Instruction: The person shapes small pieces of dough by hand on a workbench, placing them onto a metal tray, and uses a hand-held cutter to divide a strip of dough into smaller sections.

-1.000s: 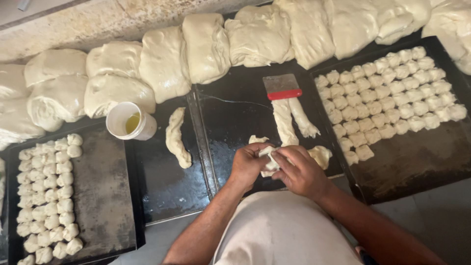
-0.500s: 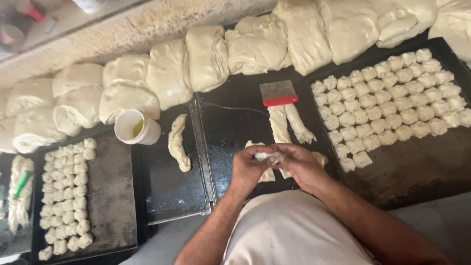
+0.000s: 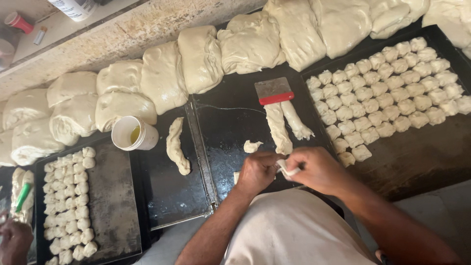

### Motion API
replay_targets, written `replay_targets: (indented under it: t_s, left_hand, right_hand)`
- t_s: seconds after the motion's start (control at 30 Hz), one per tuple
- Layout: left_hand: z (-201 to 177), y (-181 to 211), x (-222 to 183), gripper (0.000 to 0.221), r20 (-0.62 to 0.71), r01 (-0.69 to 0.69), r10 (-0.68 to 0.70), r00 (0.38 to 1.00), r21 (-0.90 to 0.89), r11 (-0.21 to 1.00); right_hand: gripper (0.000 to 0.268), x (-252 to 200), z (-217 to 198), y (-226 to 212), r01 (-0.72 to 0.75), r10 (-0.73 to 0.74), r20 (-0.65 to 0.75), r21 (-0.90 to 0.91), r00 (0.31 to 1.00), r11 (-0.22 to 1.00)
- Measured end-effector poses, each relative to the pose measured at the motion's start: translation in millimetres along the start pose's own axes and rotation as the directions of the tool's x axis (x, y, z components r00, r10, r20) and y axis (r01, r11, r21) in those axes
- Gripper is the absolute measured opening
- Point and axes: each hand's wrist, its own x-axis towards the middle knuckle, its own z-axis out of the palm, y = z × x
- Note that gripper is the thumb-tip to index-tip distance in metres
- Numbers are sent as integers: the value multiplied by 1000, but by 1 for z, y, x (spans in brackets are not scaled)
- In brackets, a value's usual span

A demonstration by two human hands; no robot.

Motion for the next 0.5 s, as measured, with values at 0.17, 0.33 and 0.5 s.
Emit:
replay_targets:
  t_s: [0.17, 0.33, 0.5]
  left_hand:
    - [13, -75, -11, 22, 191, 652, -625, 757, -175, 737]
    - [-4, -84, -20, 39, 272, 632, -570, 775, -357, 688]
    - [-38, -10, -6, 78, 134, 233, -225, 965, -50, 971]
  right_hand:
    - [18, -25, -35, 36, 13, -415, 209, 881, 885, 472]
    - [44, 33, -6, 122, -58, 172, -132, 604, 976, 795]
    - [37, 28, 55, 68, -240, 263, -258, 116, 930, 964]
